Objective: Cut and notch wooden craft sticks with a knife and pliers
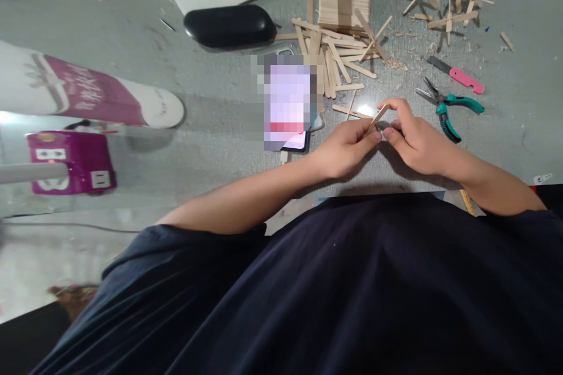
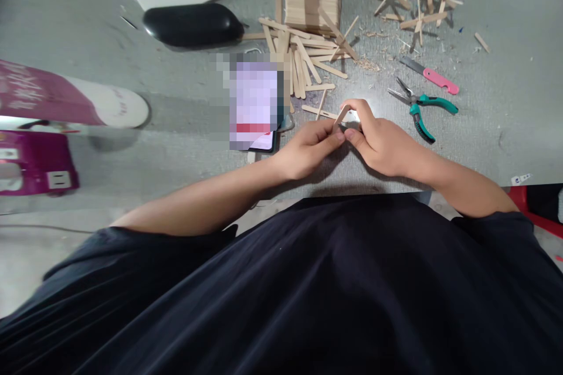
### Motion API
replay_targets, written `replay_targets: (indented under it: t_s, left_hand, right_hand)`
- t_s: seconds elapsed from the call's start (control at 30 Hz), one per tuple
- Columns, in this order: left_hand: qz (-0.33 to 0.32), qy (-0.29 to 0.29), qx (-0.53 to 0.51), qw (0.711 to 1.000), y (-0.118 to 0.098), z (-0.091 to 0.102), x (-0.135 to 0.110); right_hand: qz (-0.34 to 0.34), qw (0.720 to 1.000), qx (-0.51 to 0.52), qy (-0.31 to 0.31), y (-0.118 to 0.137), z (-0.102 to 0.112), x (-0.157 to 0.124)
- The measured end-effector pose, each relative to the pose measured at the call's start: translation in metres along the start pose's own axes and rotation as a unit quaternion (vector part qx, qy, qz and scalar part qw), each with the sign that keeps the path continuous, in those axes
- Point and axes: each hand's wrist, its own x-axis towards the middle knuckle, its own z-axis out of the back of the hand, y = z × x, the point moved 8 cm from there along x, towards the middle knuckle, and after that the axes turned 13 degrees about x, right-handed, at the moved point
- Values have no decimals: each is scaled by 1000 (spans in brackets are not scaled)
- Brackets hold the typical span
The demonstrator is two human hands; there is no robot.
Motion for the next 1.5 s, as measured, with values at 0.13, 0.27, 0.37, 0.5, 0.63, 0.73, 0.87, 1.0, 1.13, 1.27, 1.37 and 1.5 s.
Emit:
replay_targets:
  t_s: [0.13, 0.27, 0.37, 0.5, 0.63, 0.73, 0.87, 1.0, 1.13, 1.27, 1.37, 1.5]
  left_hand:
    - [-2, 6, -2, 1000, 0, -1, -2]
    - [-7, 14, -10, 1000, -1, -2, -1]
    - [-4, 33, -35, 999, -1, -5, 0]
    - [3, 60, -77, 995, -4, -7, 0]
    - [0, 74, -93, 993, -7, -6, 0]
    - [-16, 69, -72, 995, -9, -5, 0]
    - [-32, 46, -11, 998, -9, -2, -1]
    - [-28, 32, 32, 999, -7, -3, -2]
    - [-17, 14, 88, 996, -4, -5, -3]
    - [-24, -11, 123, 992, -5, -6, -6]
    - [-34, -26, 140, 989, -5, -6, -8]
    - [-31, -43, 156, 986, -4, -6, -10]
  right_hand:
    - [4, 1000, 3, -1, 2, 1, -1]
    - [5, 1000, -1, -1, 3, 1, -3]
    - [5, 1000, -4, -1, 4, 0, -3]
    - [2, 1000, -5, 5, 7, 0, -3]
    - [-6, 1000, -8, 12, 8, -1, -3]
    - [-13, 1000, -11, 15, 6, -2, -3]
    - [-19, 1000, -15, 20, 4, -3, -4]
    - [-18, 1000, -17, 18, 5, -2, -5]
    - [-24, 999, -26, 22, 4, -3, -5]
    - [-26, 999, -30, 24, 3, -5, -5]
    - [-16, 999, -32, 18, 5, -5, -6]
    - [-40, 997, -61, 24, 5, -7, -6]
